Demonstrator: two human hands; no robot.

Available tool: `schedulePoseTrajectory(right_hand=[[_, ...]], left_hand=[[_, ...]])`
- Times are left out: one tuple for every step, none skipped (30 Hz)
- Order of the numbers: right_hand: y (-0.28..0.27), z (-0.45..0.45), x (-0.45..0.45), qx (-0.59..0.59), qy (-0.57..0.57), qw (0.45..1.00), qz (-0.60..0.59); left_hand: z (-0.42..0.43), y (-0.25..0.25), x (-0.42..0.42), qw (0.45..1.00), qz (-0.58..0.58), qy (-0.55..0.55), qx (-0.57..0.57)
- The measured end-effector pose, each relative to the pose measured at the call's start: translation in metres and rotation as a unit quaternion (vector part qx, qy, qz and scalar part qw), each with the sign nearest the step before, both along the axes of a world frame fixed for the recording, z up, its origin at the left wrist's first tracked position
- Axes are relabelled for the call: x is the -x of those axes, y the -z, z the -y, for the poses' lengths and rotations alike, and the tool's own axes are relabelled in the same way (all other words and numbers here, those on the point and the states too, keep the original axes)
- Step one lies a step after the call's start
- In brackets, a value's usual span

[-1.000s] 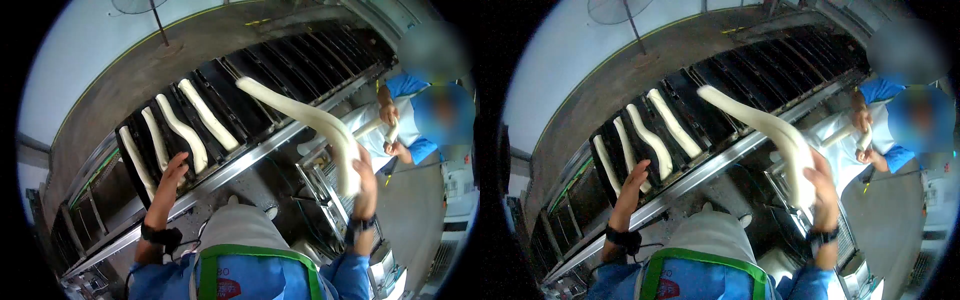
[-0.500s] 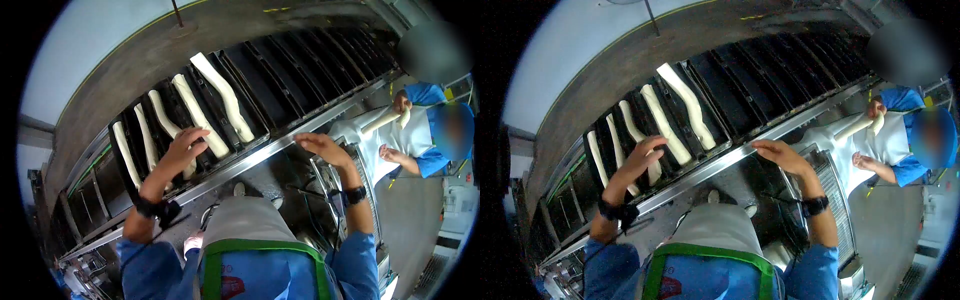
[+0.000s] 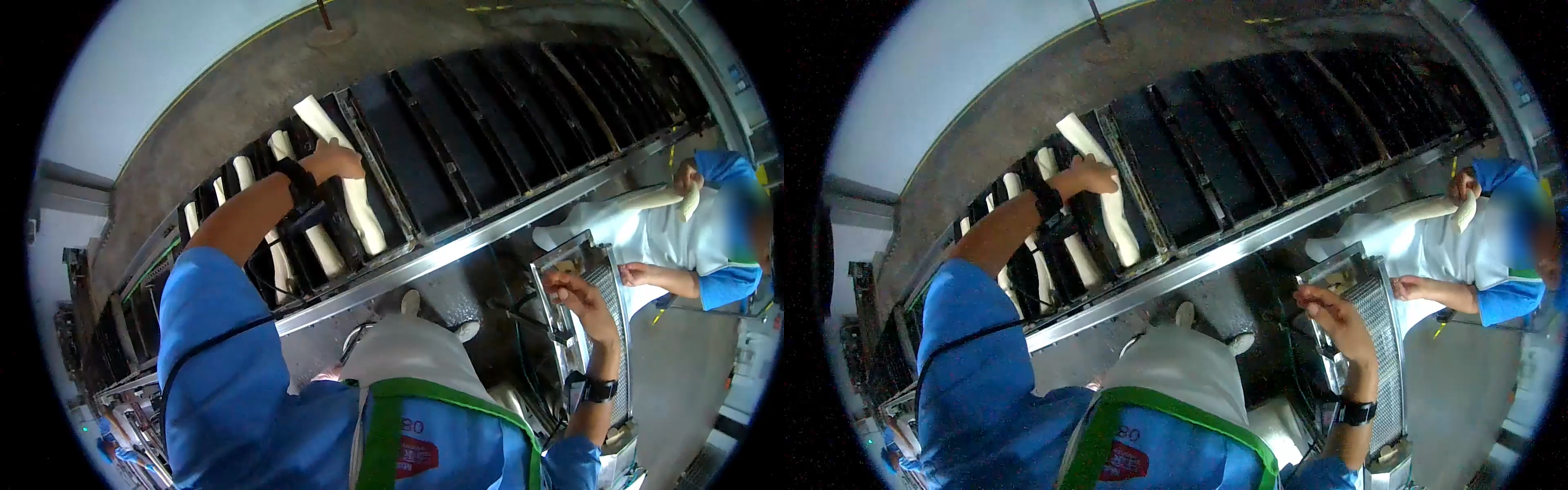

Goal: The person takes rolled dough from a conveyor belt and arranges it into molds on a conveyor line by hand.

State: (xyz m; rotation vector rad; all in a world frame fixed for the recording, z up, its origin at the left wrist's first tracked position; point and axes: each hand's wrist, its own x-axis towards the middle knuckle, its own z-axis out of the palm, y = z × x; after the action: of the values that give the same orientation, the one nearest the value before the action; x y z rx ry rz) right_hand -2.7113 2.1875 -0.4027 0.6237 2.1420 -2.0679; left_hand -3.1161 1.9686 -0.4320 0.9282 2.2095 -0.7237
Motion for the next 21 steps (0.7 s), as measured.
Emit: schedulePoseTrajectory(right_hand=[[0.0, -0.006, -0.002, 0.005, 0.011, 1.0, 0.009], [-0.001, -0.011, -0.004, 0.011, 0.02, 1.0, 0.021], [0.0, -0.017, -0.005, 0.017, 0.015, 1.0, -0.001], [0.001, -0.024, -0.004, 0.015, 0.012, 1.0, -0.006], [0.004, -0.033, -0.005, 0.012, 0.009, 1.0, -0.001], [0.007, -0.039, -0.006, 0.01, 0.006, 1.0, 0.005], [0.01, -0.045, -0.006, 0.01, 0.024, 0.999, 0.019], [0.011, -0.051, -0.003, 0.011, 0.02, 1.0, 0.018], [0.011, -0.058, 0.001, -0.013, 0.006, 1.0, 0.021], [0.013, -0.062, 0.004, -0.036, -0.006, 0.999, 0.025], [0.015, -0.067, 0.007, -0.033, -0.009, 0.999, 0.026], [0.018, -0.074, 0.009, -0.036, -0.016, 0.999, 0.017], [0.021, -0.079, 0.009, -0.039, -0.015, 0.999, 0.009], [0.021, -0.083, 0.012, -0.042, 0.002, 0.999, 0.013], [0.02, -0.089, 0.011, -0.06, -0.023, 0.998, 0.0], [0.016, -0.1, 0.004, -0.086, -0.038, 0.996, -0.006], [0.014, -0.108, -0.004, -0.069, -0.034, 0.997, 0.0], [0.014, -0.119, -0.016, -0.052, -0.022, 0.998, 0.004], [0.019, -0.131, -0.027, -0.056, -0.017, 0.998, -0.002], [0.025, -0.143, -0.041, -0.058, -0.018, 0.998, -0.01], [0.028, -0.138, -0.061, -0.061, 0.021, 0.998, -0.009]], left_hand=[[-0.003, 0.005, 0.004, 1.0, -0.007, 0.009, 0.006], [-0.004, 0.01, 0.007, 1.0, -0.01, 0.015, 0.013], [0.002, 0.018, 0.003, 0.999, -0.015, 0.028, -0.011], [0.01, 0.027, 0.005, 0.998, -0.024, 0.042, -0.038], [0.018, 0.041, 0.014, 0.989, 0.031, 0.143, -0.029], [0.027, 0.056, 0.023, 0.986, 0.066, 0.143, -0.062], [0.03, 0.051, 0.019, 0.98, 0.101, 0.143, -0.093], [0.03, 0.042, 0.014, 0.973, 0.134, 0.161, -0.095], [0.029, 0.042, 0.011, 0.974, 0.133, 0.157, -0.095], [0.032, 0.042, 0.008, 0.983, 0.072, 0.131, -0.111], [0.034, 0.044, 0.003, 0.987, 0.011, 0.103, -0.126], [0.031, 0.033, -0.006, 0.987, 0.013, 0.101, -0.125], [0.027, 0.019, -0.011, 0.995, 0.004, 0.062, -0.073], [0.015, 0.007, -0.014, 0.999, -0.006, 0.035, -0.027], [0.012, 0.007, -0.018, 0.995, -0.066, -0.066, -0.028], [-0.01, -0.02, -0.034, 0.996, -0.017, -0.084, 0.024], [-0.003, -0.009, -0.029, 0.999, -0.034, -0.017, -0.002], [0.005, 0.009, -0.024, 0.994, -0.057, 0.089, -0.026], [0.008, 0.02, -0.021, 0.982, -0.082, 0.165, -0.04], [0.008, 0.026, -0.022, 0.971, -0.114, 0.204, -0.05], [0.007, 0.007, -0.03, 0.973, -0.078, 0.146, -0.163]])
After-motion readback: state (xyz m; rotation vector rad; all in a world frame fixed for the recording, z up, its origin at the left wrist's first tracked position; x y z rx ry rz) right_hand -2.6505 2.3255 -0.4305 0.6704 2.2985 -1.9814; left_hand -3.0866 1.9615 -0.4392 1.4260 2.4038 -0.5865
